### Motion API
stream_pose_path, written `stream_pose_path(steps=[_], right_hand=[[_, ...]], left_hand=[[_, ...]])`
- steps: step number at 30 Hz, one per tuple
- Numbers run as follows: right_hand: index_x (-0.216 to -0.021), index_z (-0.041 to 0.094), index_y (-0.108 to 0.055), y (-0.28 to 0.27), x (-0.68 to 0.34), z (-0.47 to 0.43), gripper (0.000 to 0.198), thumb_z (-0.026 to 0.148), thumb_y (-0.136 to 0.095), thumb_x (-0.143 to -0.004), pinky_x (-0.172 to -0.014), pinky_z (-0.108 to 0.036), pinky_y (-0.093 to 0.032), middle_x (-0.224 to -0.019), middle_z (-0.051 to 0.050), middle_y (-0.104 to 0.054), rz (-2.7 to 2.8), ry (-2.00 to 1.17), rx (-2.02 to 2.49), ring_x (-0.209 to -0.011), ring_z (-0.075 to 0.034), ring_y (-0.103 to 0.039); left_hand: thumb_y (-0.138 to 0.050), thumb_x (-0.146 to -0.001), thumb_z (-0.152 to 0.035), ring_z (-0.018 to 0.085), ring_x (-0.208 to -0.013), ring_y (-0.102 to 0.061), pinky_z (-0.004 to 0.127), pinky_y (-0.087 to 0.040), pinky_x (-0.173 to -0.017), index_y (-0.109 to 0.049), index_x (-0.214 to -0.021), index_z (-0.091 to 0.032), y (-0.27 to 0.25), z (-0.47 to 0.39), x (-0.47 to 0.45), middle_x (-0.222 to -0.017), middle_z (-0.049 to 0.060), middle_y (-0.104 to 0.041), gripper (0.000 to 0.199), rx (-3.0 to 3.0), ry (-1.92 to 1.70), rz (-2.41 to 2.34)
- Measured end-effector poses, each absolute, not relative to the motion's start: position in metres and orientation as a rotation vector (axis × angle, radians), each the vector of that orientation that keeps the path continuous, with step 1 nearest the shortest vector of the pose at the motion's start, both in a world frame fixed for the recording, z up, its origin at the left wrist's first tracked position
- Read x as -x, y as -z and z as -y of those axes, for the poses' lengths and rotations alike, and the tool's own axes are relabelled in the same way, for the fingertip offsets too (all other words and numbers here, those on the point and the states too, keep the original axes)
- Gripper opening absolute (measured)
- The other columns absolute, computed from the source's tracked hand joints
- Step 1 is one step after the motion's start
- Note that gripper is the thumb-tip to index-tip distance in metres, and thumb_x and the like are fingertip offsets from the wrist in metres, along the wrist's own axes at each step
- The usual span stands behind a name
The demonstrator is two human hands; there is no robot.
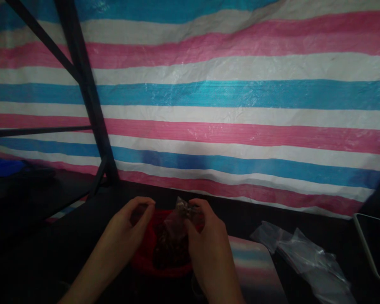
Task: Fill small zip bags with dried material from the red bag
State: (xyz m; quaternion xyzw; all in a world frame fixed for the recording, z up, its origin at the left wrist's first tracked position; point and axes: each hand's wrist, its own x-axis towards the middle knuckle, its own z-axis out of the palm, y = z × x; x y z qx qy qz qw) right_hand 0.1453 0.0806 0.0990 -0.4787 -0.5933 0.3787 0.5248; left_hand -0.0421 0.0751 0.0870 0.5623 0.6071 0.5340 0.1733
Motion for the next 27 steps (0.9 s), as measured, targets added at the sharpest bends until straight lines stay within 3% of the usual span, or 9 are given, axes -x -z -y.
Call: stream_pose_path(steps=[3,5,10,16,23,27], right_hand=[[-0.109,0.028,-0.076,-0.096,-0.142,-0.079,0.028,0.028,-0.069,-0.082,-0.084,-0.040,-0.061,-0.102,-0.005,-0.083,1.486,-0.892,1.167,-0.093,-0.027,-0.079],[-0.112,0.028,-0.076,-0.096,-0.139,-0.078,0.032,0.026,-0.070,-0.081,-0.083,-0.040,-0.062,-0.101,-0.005,-0.083,1.485,-0.870,1.185,-0.093,-0.028,-0.080],[-0.119,0.027,-0.074,-0.105,-0.137,-0.075,0.043,0.027,-0.072,-0.076,-0.081,-0.039,-0.063,-0.096,-0.004,-0.082,1.429,-0.848,1.183,-0.087,-0.026,-0.079],[-0.113,0.026,-0.073,-0.109,-0.141,-0.074,0.034,0.039,-0.066,-0.082,-0.083,-0.041,-0.061,-0.095,-0.005,-0.082,1.434,-0.847,1.147,-0.089,-0.027,-0.079],[-0.107,0.027,-0.076,-0.107,-0.137,-0.072,0.029,0.035,-0.065,-0.082,-0.083,-0.041,-0.060,-0.097,-0.006,-0.083,1.477,-0.851,1.143,-0.090,-0.028,-0.080],[-0.103,0.024,-0.074,-0.112,-0.159,-0.080,0.032,0.045,-0.070,-0.079,-0.079,-0.040,-0.060,-0.093,-0.008,-0.083,1.350,-0.719,1.156,-0.086,-0.029,-0.079]], left_hand=[[-0.057,-0.095,-0.041,0.027,-0.114,-0.072,0.044,-0.053,-0.105,-0.072,-0.118,-0.022,-0.088,-0.072,0.033,-0.121,0.010,-0.077,0.033,-1.619,-1.447,-1.551],[-0.056,-0.096,-0.039,0.026,-0.119,-0.072,0.043,-0.053,-0.108,-0.072,-0.122,-0.023,-0.090,-0.068,0.025,-0.127,0.009,-0.077,0.035,-1.610,-1.350,-1.416],[-0.058,-0.097,-0.039,0.024,-0.104,-0.077,0.034,-0.059,-0.092,-0.075,-0.111,-0.023,-0.099,-0.064,0.019,-0.117,0.007,-0.082,0.028,-1.497,-1.327,-1.279],[-0.062,-0.093,-0.040,0.024,-0.103,-0.077,0.032,-0.059,-0.087,-0.076,-0.105,-0.023,-0.101,-0.063,0.023,-0.110,0.006,-0.083,0.024,-1.458,-1.403,-1.273],[-0.065,-0.091,-0.043,0.021,-0.092,-0.075,0.029,-0.056,-0.082,-0.074,-0.090,-0.024,-0.107,-0.063,0.024,-0.094,0.002,-0.080,0.022,-1.484,-1.466,-1.366],[-0.069,-0.084,-0.047,0.021,-0.087,-0.074,0.029,-0.057,-0.076,-0.074,-0.103,-0.023,-0.109,-0.064,0.025,-0.092,0.002,-0.078,0.032,-1.429,-1.544,-1.410]])
